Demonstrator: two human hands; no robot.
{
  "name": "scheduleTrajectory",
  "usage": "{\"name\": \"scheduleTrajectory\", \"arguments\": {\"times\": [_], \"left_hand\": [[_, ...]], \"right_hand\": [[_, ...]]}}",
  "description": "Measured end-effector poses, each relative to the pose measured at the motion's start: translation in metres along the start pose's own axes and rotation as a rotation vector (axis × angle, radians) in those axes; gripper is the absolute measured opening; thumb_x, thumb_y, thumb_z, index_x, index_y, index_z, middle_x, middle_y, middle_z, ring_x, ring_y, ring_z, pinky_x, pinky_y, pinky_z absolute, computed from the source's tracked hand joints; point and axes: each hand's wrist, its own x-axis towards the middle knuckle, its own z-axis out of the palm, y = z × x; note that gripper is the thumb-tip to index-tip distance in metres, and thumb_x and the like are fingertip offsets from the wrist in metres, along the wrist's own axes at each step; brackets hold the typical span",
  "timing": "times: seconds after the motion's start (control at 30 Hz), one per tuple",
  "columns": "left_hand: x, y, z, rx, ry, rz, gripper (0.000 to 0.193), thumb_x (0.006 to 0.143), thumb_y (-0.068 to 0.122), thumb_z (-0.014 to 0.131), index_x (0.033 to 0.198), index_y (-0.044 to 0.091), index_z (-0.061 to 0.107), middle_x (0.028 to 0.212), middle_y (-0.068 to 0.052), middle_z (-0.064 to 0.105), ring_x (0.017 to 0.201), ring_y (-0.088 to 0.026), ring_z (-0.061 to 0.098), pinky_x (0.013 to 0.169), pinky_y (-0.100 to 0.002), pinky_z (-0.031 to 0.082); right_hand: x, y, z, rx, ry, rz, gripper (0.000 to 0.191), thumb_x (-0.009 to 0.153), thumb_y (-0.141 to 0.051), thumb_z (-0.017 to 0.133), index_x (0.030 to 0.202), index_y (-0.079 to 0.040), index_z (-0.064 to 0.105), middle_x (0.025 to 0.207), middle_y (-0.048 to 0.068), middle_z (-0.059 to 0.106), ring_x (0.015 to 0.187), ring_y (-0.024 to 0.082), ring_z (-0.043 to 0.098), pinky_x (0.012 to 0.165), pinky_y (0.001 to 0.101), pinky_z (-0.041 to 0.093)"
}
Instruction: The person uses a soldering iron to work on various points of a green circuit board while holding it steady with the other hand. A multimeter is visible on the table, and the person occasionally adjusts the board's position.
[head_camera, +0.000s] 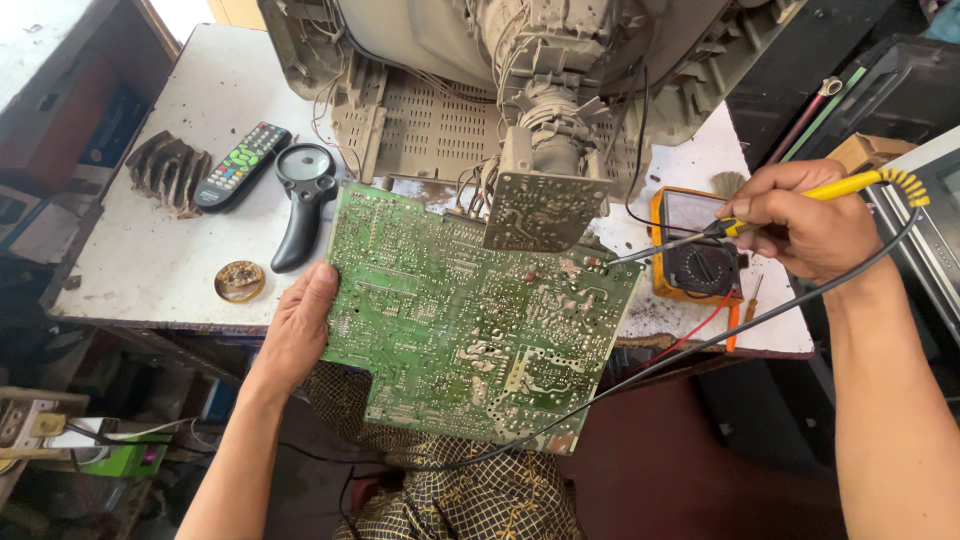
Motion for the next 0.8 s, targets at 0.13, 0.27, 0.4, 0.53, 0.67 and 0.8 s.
{"name": "scheduleTrajectory", "arguments": {"times": [0.13, 0.27, 0.4, 0.53, 0.67, 0.8], "left_hand": [[-0.0003, 0.0001, -0.0006, -0.019, 0.002, -0.013, 0.049, 0.107, 0.042, 0.045, 0.133, 0.004, 0.062, 0.119, -0.003, 0.07, 0.104, -0.01, 0.063, 0.089, -0.027, 0.05], [0.0005, -0.0012, -0.0005, -0.022, 0.001, -0.011, 0.049, 0.107, 0.042, 0.045, 0.132, 0.003, 0.062, 0.118, -0.003, 0.071, 0.103, -0.009, 0.063, 0.089, -0.026, 0.05], [0.0007, -0.0034, -0.0012, 0.004, 0.0, 0.005, 0.049, 0.11, 0.042, 0.045, 0.13, 0.002, 0.064, 0.114, -0.003, 0.07, 0.101, -0.009, 0.061, 0.087, -0.026, 0.05], [0.0007, -0.0045, -0.0023, -0.021, -0.001, -0.006, 0.048, 0.108, 0.043, 0.045, 0.13, 0.003, 0.063, 0.114, -0.002, 0.07, 0.1, -0.008, 0.062, 0.086, -0.026, 0.05], [0.0002, -0.0034, -0.0018, -0.012, 0.003, -0.013, 0.05, 0.108, 0.044, 0.045, 0.129, 0.002, 0.064, 0.114, -0.003, 0.07, 0.101, -0.009, 0.062, 0.087, -0.027, 0.05], [-0.0004, -0.0015, -0.0002, -0.002, 0.013, -0.022, 0.05, 0.107, 0.044, 0.045, 0.131, 0.003, 0.063, 0.117, -0.003, 0.07, 0.104, -0.01, 0.062, 0.089, -0.027, 0.05]], "right_hand": [[0.001, -0.0021, 0.001, -0.003, -0.01, -0.005, 0.016, 0.091, 0.002, 0.056, 0.09, 0.01, 0.069, 0.088, 0.019, 0.073, 0.056, 0.014, 0.063, 0.042, 0.0226, 0.041], [0.0036, -0.0005, 0.0014, 0.02, -0.015, -0.004, 0.016, 0.091, 0.003, 0.054, 0.091, 0.011, 0.068, 0.086, 0.019, 0.072, 0.055, 0.015, 0.062, 0.042, 0.0229, 0.042], [0.0059, 0.0001, -0.0006, -0.022, -0.021, 0.002, 0.018, 0.09, 0.005, 0.053, 0.091, 0.013, 0.069, 0.078, 0.02, 0.068, 0.052, 0.015, 0.057, 0.041, 0.0236, 0.04], [0.0079, -0.0015, -0.003, -0.018, -0.049, -0.011, 0.018, 0.091, 0.005, 0.054, 0.092, 0.012, 0.07, 0.073, 0.02, 0.066, 0.05, 0.015, 0.055, 0.042, 0.0229, 0.039], [0.0075, -0.0016, -0.0018, -0.043, -0.034, -0.022, 0.02, 0.091, 0.005, 0.051, 0.091, 0.012, 0.07, 0.074, 0.02, 0.067, 0.052, 0.016, 0.058, 0.041, 0.0229, 0.039], [0.0076, -0.0033, -0.0004, -0.019, -0.032, -0.021, 0.019, 0.092, 0.005, 0.051, 0.09, 0.012, 0.069, 0.078, 0.019, 0.068, 0.055, 0.016, 0.062, 0.041, 0.0226, 0.039]]}}
